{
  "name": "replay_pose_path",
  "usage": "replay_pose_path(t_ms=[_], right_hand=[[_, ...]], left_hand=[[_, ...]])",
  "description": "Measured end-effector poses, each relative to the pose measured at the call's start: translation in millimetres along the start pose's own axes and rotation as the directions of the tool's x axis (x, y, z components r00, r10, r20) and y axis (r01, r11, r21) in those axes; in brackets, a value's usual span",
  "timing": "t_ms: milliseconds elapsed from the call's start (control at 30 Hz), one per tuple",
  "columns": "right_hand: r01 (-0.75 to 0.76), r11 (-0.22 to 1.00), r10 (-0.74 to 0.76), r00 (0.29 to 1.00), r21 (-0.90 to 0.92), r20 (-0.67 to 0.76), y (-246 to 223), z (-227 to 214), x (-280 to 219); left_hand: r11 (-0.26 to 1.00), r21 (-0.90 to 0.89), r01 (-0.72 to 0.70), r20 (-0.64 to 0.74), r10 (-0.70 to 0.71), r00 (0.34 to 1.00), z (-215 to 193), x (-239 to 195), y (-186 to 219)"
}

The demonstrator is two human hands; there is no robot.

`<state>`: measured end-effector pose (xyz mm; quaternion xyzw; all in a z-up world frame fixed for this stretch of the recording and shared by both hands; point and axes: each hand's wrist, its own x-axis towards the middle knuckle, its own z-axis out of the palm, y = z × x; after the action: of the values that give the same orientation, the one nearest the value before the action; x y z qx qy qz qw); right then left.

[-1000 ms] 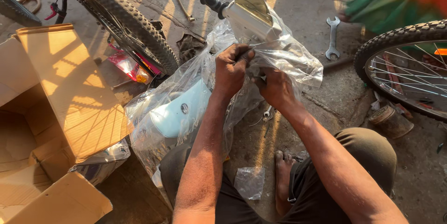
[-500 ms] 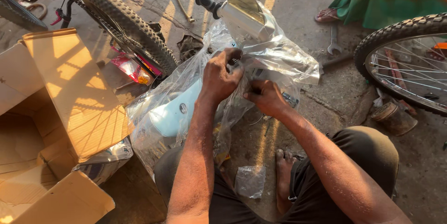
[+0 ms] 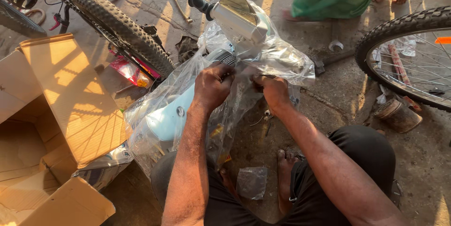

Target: The person sits on the ground and removes plastic wrapping from a light blue scooter. They peel the plastic from the handlebars, front body, and seat area, gathering the removed plastic in their hands.

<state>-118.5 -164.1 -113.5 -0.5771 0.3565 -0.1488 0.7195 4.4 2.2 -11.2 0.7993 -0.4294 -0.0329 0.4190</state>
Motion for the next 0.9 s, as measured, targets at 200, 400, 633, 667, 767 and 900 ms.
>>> replay_pose_path(t_ms=[200,400,633,667,767,900], right_hand=[[0.138,0.965,-0.095,0.977,-0.223,0.193,-4,19,4],[0.567,0.736,-0.555,0.818,-0.371,0.149,-8,17,2],[0.314,0.949,-0.316,0.941,0.038,0.125,3,7,0],[0.303,0.953,-0.3,0.943,-0.001,0.143,5,5,2],[0.333,0.934,-0.307,0.933,-0.128,0.187,8,0,8],[0.417,0.89,-0.376,0.899,-0.182,0.223,14,-4,20]], left_hand=[[0.982,-0.178,0.061,0.187,-0.027,0.982,10,6,-4],[0.973,-0.23,-0.026,0.105,0.051,0.993,12,8,-18],[0.999,-0.006,0.037,-0.131,-0.038,0.991,15,8,-23],[0.995,-0.066,0.078,-0.08,-0.083,0.993,17,8,-23],[0.954,-0.242,0.178,0.069,-0.166,0.984,25,11,-24],[0.915,-0.381,0.133,0.088,-0.107,0.99,32,10,-31]])
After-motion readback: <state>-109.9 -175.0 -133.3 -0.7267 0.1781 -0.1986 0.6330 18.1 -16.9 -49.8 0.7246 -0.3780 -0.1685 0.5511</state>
